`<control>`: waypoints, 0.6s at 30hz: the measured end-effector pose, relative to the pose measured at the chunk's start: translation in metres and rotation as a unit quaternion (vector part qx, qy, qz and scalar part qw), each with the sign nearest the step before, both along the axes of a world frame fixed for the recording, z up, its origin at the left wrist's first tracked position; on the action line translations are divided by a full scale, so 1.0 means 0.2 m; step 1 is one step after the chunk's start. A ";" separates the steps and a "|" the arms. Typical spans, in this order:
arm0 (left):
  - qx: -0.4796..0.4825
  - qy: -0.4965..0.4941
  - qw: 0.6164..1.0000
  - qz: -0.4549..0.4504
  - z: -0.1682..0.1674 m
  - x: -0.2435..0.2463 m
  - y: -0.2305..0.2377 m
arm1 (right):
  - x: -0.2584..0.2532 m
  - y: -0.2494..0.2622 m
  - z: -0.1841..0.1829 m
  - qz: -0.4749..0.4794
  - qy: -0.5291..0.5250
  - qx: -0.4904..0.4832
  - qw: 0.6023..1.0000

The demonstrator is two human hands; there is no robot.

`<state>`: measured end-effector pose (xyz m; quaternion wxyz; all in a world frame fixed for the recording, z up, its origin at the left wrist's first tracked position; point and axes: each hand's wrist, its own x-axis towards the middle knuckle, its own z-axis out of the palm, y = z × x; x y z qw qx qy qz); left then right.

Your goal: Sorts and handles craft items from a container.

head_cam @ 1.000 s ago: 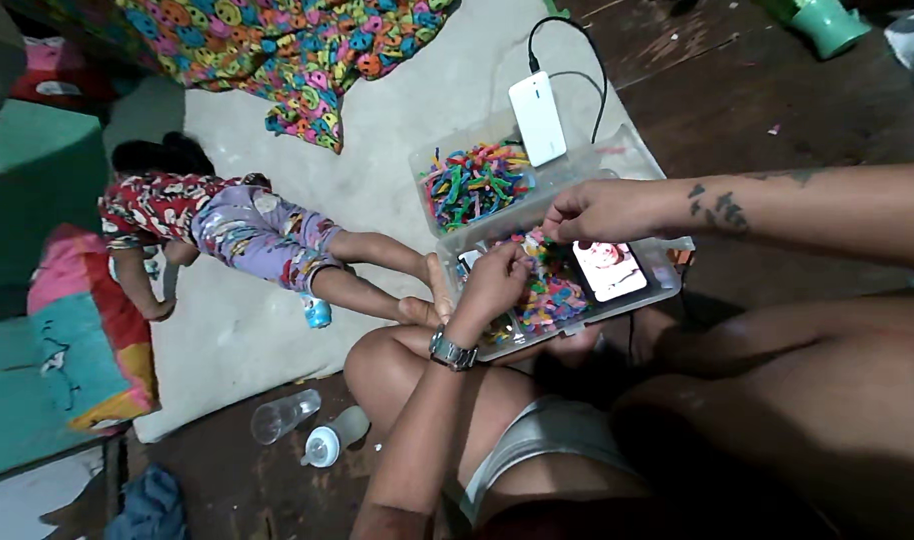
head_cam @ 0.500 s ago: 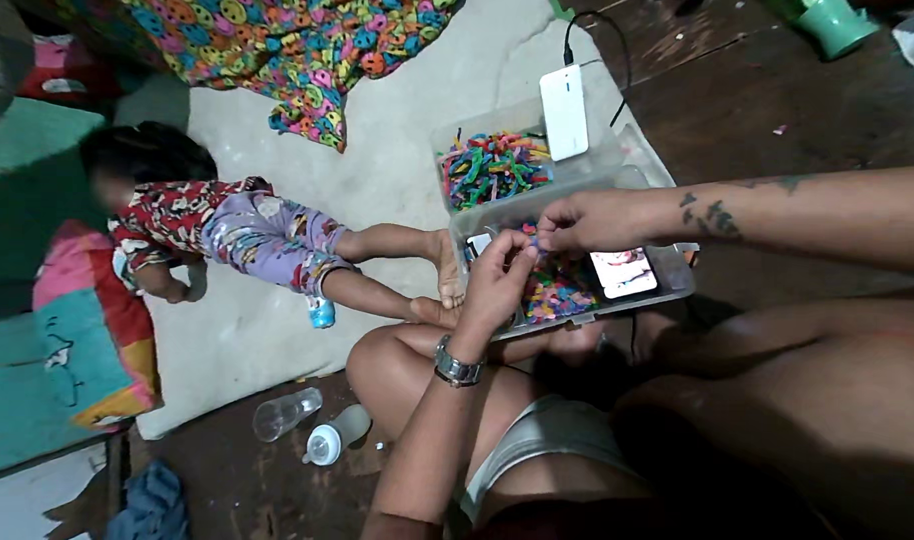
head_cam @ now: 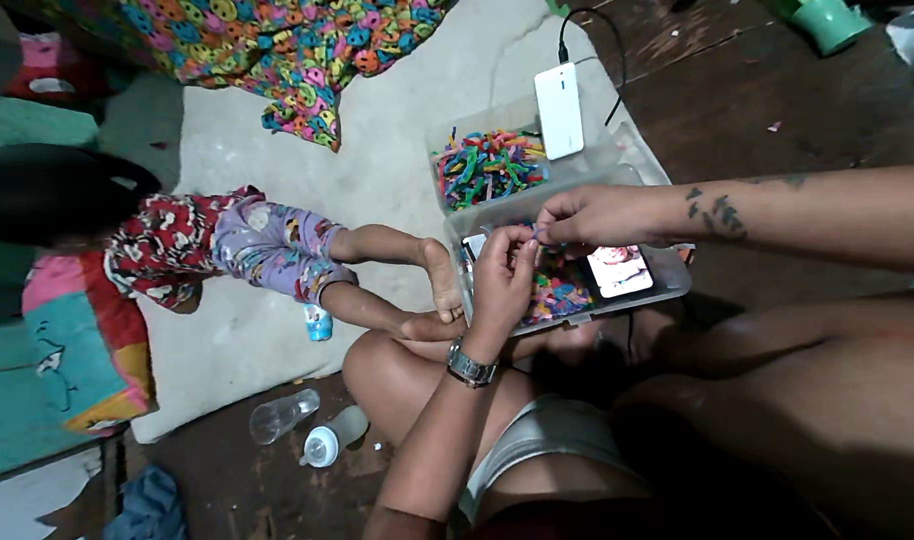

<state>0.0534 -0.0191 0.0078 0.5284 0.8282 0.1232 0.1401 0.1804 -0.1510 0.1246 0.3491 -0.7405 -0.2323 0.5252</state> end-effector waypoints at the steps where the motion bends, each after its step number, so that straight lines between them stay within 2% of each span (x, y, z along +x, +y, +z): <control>1: -0.009 0.007 1.000 0.004 0.00 0.00 0.00 | -0.01 0.00 0.01 0.002 -0.007 0.000 1.000; 6: -0.093 0.047 0.995 0.009 0.03 -0.01 -0.01 | -0.01 0.01 0.04 0.060 -0.073 -0.016 0.995; 8: -0.149 0.069 0.986 0.004 0.03 0.00 0.00 | 0.03 0.02 -0.04 0.105 -0.109 -0.002 0.989; 10: -0.223 0.093 0.970 -0.003 0.02 0.00 0.01 | 0.07 0.02 -0.23 0.138 -0.186 0.072 0.970; 12: -0.300 0.111 0.947 0.004 0.03 0.00 0.00 | 0.06 0.03 -0.18 0.180 -0.207 0.054 0.960; 15: -0.376 0.127 0.918 0.002 0.01 0.00 0.02 | 0.08 0.02 -0.30 0.211 -0.288 0.130 0.925; 18: -0.386 0.122 0.914 0.000 -0.01 -0.01 0.02 | 0.04 0.02 -0.15 0.211 -0.241 0.053 0.946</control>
